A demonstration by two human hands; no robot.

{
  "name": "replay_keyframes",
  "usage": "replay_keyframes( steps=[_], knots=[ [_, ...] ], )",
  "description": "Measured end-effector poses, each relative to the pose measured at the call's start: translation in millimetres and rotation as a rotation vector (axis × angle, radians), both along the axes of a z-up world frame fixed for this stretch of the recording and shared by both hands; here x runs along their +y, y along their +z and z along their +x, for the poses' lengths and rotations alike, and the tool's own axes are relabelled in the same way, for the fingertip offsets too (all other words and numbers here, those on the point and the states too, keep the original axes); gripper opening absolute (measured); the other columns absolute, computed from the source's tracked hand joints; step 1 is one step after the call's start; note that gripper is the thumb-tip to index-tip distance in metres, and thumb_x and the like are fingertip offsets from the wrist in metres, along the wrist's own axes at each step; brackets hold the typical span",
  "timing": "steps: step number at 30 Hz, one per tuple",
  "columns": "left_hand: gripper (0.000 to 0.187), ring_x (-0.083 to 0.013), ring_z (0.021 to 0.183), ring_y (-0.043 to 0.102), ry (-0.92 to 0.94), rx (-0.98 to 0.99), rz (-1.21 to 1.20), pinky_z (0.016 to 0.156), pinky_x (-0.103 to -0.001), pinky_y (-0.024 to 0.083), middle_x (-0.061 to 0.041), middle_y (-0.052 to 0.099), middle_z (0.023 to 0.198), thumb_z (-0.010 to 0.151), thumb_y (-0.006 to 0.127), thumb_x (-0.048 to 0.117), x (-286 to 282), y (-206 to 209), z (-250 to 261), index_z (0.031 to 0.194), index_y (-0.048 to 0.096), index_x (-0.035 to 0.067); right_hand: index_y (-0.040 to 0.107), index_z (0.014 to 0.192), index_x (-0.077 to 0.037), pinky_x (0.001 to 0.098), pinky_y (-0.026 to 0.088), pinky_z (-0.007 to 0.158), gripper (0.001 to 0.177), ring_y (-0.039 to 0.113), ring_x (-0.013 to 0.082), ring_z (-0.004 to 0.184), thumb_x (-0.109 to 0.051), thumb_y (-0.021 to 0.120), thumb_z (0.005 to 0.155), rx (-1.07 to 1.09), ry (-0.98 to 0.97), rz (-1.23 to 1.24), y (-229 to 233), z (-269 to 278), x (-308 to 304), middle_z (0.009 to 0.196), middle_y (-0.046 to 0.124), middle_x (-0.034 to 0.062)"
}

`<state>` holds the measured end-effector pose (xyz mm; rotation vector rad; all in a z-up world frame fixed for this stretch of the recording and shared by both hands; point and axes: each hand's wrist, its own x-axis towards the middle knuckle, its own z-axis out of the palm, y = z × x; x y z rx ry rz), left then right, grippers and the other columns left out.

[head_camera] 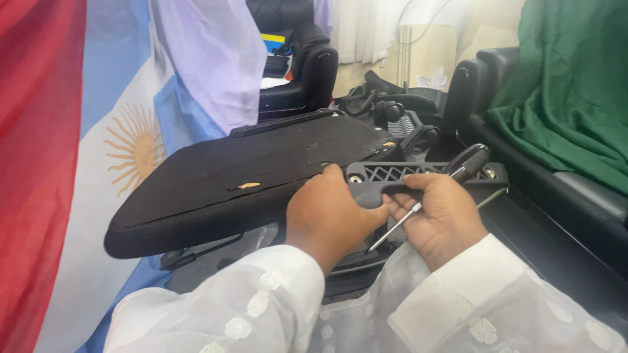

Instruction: The person uses a screwdriver to tighten screws on the underside of an office chair seat, securing the seat to the chair frame. The person then flips the chair upright and continues to tighten additional screws on the seat base.

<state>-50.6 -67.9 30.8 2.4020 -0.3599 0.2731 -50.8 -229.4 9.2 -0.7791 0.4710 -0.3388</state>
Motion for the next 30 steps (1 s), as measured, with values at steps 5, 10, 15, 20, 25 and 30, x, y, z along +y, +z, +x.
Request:
replay_keyframes(
  steps=[5,10,15,20,25,30],
  knots=[
    [0.075,-0.0284,0.088,0.077,-0.133,0.198,-0.092,0.078,-0.042,0.061,-0.014,0.075,0.094,0.065,0.083,0.062,-56,7,1,0.103,0.065,0.001,0.050,0.107,-0.002,0.0392,0.053,0.076,0.022,0.059,0.0226,0.084,0.007,0.063,0.091,-0.198,-0.015,0.162,-14,9,-75,0.100,0.057,0.0121],
    [0.061,-0.0356,0.096,0.070,0.053,-0.250,0.015,0.084,-0.049,0.052,-0.015,0.074,0.099,0.085,0.067,0.066,-34,64,27,0.116,0.070,0.013,0.058,0.108,-0.001,0.0318,0.052,0.075,0.020,0.062,0.0228,0.085,0.003,0.062,0.089,0.143,-0.204,-0.056,-35,18,-133,0.098,0.063,0.0148],
    [0.045,-0.0293,0.079,0.066,0.332,0.034,-0.256,0.072,-0.045,0.052,-0.013,0.069,0.089,0.096,0.069,0.040,92,48,160,0.099,0.072,-0.005,0.075,0.112,0.004,0.0350,0.054,0.081,0.030,0.075,0.0282,0.087,-0.004,0.074,0.083,0.444,0.283,-1.777,-40,30,-187,0.093,0.078,0.0210],
    [0.031,-0.0047,0.050,0.034,0.320,0.839,-0.952,0.041,-0.018,0.025,0.006,0.040,0.065,0.097,0.064,0.035,169,-51,174,0.104,0.065,0.005,0.072,0.121,0.009,0.0411,0.059,0.083,0.047,0.081,0.0337,0.091,-0.002,0.085,0.077,0.688,0.379,-1.601,-95,74,-250,0.098,0.076,0.0256],
    [0.025,-0.0054,0.052,0.038,0.526,0.961,-1.129,0.043,-0.016,0.029,0.002,0.048,0.072,0.098,0.062,0.034,184,-80,152,0.098,0.058,0.009,0.069,0.129,0.008,0.0389,0.060,0.091,0.047,0.078,0.0322,0.101,-0.003,0.084,0.085,0.950,0.383,-1.626,-188,87,-306,0.107,0.079,0.0276],
    [0.037,-0.0089,0.061,0.045,0.503,1.026,-1.344,0.047,-0.017,0.035,-0.003,0.053,0.081,0.097,0.061,0.043,187,-89,158,0.101,0.057,0.006,0.058,0.136,0.004,0.0408,0.060,0.094,0.043,0.073,0.0345,0.111,-0.007,0.067,0.096,0.662,-0.032,-1.005,-264,77,-355,0.119,0.069,0.0300]
  ],
)
